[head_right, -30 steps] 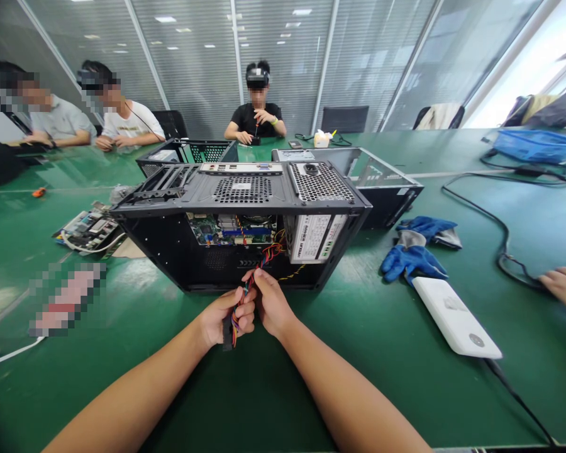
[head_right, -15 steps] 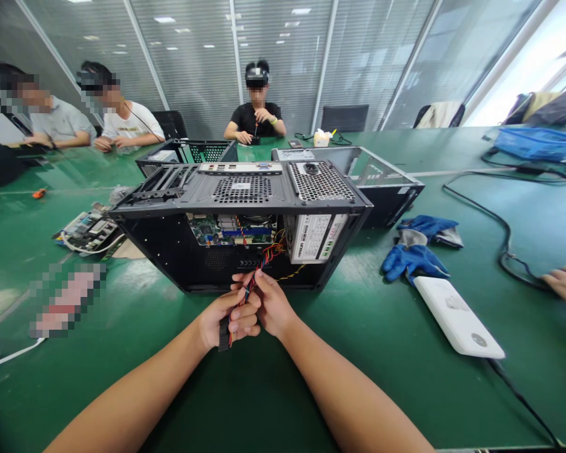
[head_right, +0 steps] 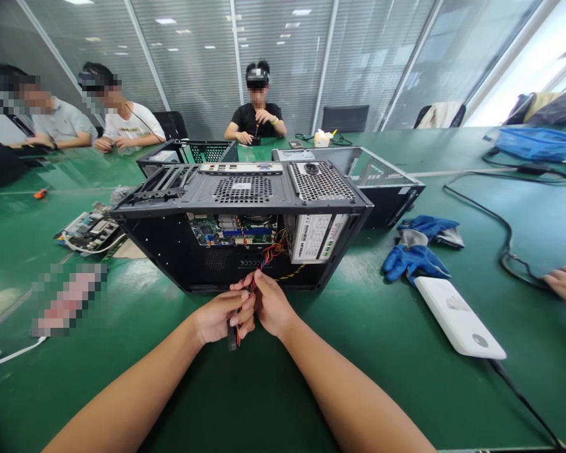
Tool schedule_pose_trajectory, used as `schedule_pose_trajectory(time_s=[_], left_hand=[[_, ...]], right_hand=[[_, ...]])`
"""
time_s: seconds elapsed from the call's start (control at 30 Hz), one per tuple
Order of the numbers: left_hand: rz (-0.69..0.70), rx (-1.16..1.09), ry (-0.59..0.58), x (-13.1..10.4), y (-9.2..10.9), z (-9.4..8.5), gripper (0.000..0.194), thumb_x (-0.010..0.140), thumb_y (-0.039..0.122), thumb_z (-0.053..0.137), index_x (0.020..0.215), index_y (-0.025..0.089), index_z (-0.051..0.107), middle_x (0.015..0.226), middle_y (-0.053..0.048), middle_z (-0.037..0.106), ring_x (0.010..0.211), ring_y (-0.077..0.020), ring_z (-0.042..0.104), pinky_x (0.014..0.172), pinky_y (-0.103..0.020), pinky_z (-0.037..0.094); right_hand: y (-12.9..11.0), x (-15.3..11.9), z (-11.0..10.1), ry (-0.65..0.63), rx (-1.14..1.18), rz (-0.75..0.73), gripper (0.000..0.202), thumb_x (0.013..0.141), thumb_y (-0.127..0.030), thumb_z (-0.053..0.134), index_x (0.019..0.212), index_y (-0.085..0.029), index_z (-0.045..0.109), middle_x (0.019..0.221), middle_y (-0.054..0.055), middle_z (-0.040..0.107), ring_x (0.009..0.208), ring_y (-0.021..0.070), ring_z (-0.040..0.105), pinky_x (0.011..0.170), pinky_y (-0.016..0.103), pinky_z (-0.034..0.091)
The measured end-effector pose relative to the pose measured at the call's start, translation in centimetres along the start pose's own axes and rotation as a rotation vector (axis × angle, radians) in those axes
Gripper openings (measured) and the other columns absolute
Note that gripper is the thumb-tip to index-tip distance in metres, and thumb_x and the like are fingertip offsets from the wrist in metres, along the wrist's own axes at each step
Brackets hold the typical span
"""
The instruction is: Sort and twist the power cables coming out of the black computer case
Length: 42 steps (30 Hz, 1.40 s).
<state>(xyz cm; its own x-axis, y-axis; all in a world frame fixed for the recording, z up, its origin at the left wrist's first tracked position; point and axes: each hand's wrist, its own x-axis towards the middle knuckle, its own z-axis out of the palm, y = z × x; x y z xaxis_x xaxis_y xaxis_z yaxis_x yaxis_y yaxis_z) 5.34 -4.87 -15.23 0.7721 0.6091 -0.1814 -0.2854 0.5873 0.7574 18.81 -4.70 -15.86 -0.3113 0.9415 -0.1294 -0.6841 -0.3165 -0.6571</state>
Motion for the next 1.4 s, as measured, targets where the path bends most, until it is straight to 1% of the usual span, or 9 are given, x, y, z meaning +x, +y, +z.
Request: schedule_pose_trajectory(time_s=[0.37, 0.57, 0.67, 0.77, 0.97, 1.03, 1.13, 1.23, 1.4], left_hand=[[0.091, 0.621, 0.144, 0.1, 0.0, -0.3, 0.048, 0.089, 0.061, 0.044, 0.069, 0.017, 0.044, 0.046, 0.004, 0.049, 0.053, -0.0154, 0.062, 0.059, -0.026, 0.047], [0.054, 0.928, 0.307, 0.1, 0.0, -0.2, 0.039, 0.095, 0.048, 0.035, 0.071, 0.019, 0.044, 0.04, 0.006, 0.045, 0.046, -0.0149, 0.058, 0.052, -0.025, 0.045], [0.056, 1.086, 0.381, -0.1, 0.1, 0.1, 0.034, 0.096, 0.038, 0.032, 0.069, 0.02, 0.043, 0.041, 0.006, 0.046, 0.046, -0.0148, 0.059, 0.052, -0.024, 0.045], [0.036, 1.276, 0.422, -0.2, 0.5, 0.6, 0.035, 0.096, 0.032, 0.03, 0.066, 0.02, 0.043, 0.045, 0.003, 0.053, 0.049, -0.0149, 0.06, 0.058, -0.025, 0.045], [0.07, 1.597, 0.527, -0.2, 0.8, 1.2, 0.031, 0.095, 0.03, 0.033, 0.075, 0.018, 0.054, 0.07, -0.005, 0.065, 0.067, -0.0192, 0.064, 0.064, -0.028, 0.043], [0.104, 1.571, 0.546, -0.2, 0.7, 1.0, 0.028, 0.094, 0.03, 0.036, 0.076, 0.018, 0.054, 0.071, -0.005, 0.064, 0.067, -0.0195, 0.063, 0.062, -0.027, 0.041], [0.065, 1.314, 0.52, -0.3, 0.4, 0.7, 0.031, 0.094, 0.035, 0.037, 0.071, 0.019, 0.05, 0.053, 0.0, 0.055, 0.048, -0.0156, 0.056, 0.052, -0.025, 0.037], [-0.009, 0.975, 0.422, -0.4, 0.4, 0.4, 0.04, 0.096, 0.043, 0.031, 0.067, 0.02, 0.044, 0.036, 0.005, 0.043, 0.031, -0.0107, 0.039, 0.043, -0.023, 0.031], [0.052, 0.564, 0.255, -0.3, 0.5, 0.6, 0.044, 0.093, 0.048, 0.041, 0.059, 0.02, 0.036, 0.032, 0.008, 0.035, 0.03, -0.0055, 0.029, 0.043, -0.02, 0.028]], right_hand=[[0.1, 0.0, 0.0, 0.025, -0.099, -0.069, 0.032, 0.083, -0.049, 0.063, 0.073, -0.019, 0.061, 0.082, 0.005, 0.067, 0.073, 0.0169, 0.065, 0.062, 0.029, 0.053], [0.3, 0.2, -0.2, 0.044, -0.186, -0.089, 0.035, 0.082, -0.053, 0.062, 0.076, -0.019, 0.061, 0.082, 0.004, 0.067, 0.049, 0.009, 0.052, 0.042, 0.023, 0.041], [0.3, 0.2, -0.2, 0.062, -0.234, -0.111, 0.036, 0.081, -0.054, 0.063, 0.076, -0.019, 0.06, 0.086, 0.005, 0.068, 0.052, 0.0097, 0.053, 0.044, 0.023, 0.04], [0.4, 0.2, -0.2, 0.077, -0.27, -0.129, 0.036, 0.081, -0.055, 0.062, 0.077, -0.019, 0.06, 0.088, 0.006, 0.069, 0.064, 0.0146, 0.059, 0.049, 0.025, 0.042], [0.6, 0.3, -0.3, 0.083, -0.293, -0.147, 0.036, 0.082, -0.055, 0.061, 0.077, -0.019, 0.061, 0.085, 0.006, 0.069, 0.082, 0.0196, 0.063, 0.074, 0.033, 0.048], [0.6, 0.3, -0.3, 0.089, -0.29, -0.141, 0.036, 0.082, -0.055, 0.062, 0.077, -0.019, 0.061, 0.084, 0.006, 0.069, 0.082, 0.0197, 0.063, 0.075, 0.034, 0.048], [0.5, 0.3, -0.3, 0.091, -0.265, -0.125, 0.036, 0.08, -0.055, 0.063, 0.076, -0.019, 0.062, 0.083, 0.006, 0.069, 0.081, 0.0199, 0.063, 0.07, 0.032, 0.048], [0.4, 0.3, -0.3, 0.056, -0.214, -0.087, 0.038, 0.079, -0.057, 0.063, 0.077, -0.019, 0.063, 0.084, 0.006, 0.07, 0.08, 0.0207, 0.064, 0.067, 0.032, 0.048], [0.2, 0.2, -0.5, -0.028, -0.196, -0.063, 0.043, 0.081, -0.061, 0.058, 0.08, -0.019, 0.068, 0.084, 0.006, 0.071, 0.085, 0.021, 0.065, 0.08, 0.034, 0.048]])
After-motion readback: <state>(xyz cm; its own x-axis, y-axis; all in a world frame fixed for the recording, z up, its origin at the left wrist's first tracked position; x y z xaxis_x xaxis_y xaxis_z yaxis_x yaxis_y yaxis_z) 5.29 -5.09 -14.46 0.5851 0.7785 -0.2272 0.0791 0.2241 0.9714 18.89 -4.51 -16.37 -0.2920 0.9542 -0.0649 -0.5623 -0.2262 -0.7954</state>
